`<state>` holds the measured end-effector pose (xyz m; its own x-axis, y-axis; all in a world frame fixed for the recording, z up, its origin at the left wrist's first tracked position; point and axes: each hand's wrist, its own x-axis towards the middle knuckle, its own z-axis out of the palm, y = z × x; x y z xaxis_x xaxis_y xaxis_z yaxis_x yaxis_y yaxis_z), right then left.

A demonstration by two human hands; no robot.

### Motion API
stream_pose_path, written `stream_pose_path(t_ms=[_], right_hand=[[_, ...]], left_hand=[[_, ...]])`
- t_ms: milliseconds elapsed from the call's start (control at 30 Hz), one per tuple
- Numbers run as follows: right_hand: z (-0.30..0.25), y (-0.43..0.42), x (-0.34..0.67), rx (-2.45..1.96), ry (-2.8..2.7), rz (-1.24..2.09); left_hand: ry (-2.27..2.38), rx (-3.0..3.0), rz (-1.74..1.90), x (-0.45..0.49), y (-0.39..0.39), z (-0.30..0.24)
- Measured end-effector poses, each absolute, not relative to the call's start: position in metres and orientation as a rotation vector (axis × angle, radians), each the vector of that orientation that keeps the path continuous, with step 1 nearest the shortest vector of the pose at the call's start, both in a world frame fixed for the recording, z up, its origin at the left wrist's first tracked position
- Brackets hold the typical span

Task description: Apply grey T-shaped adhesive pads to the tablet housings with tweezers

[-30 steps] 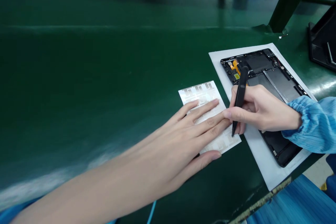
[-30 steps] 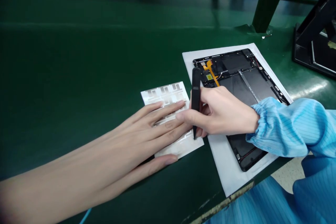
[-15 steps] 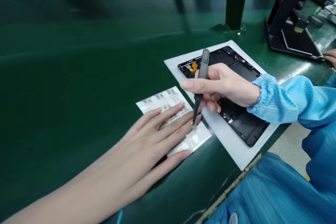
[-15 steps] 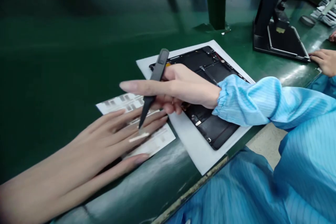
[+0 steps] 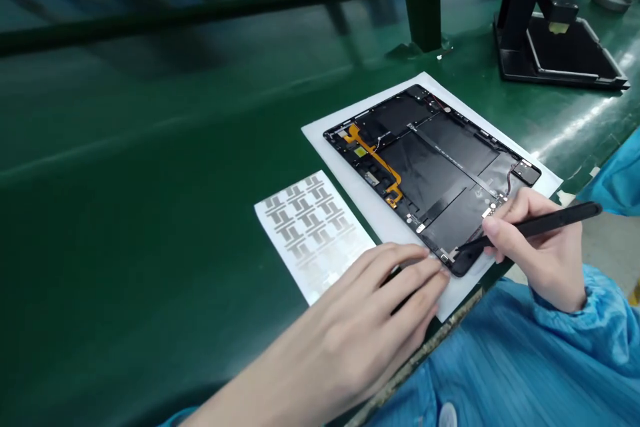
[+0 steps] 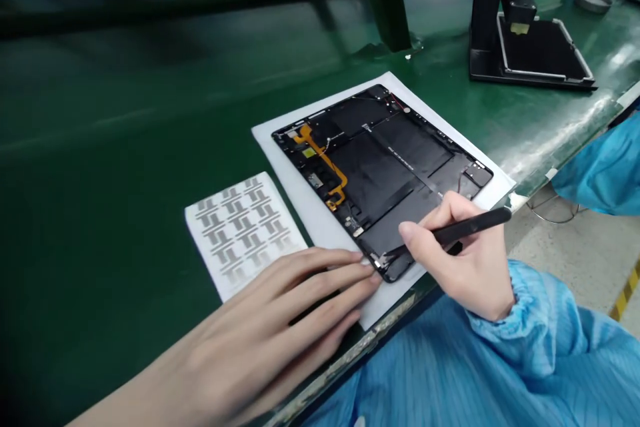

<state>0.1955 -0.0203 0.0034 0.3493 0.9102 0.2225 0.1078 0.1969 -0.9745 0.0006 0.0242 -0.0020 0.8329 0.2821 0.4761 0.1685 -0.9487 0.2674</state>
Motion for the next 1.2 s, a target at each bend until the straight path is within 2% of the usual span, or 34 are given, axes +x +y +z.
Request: stream_pose_path(t_ms=[600, 1200], right_hand=[[0.006, -0.031, 0.194, -1.250, -1.213, 0.775], [0.008, -0.033, 0.190, -1.345, -1.181, 0.717]], left_hand=[[0.400, 2.675, 0.773, 0.002, 0.026, 0.000], [0.338, 2.814, 0.654, -0.005, 0.029, 0.006]])
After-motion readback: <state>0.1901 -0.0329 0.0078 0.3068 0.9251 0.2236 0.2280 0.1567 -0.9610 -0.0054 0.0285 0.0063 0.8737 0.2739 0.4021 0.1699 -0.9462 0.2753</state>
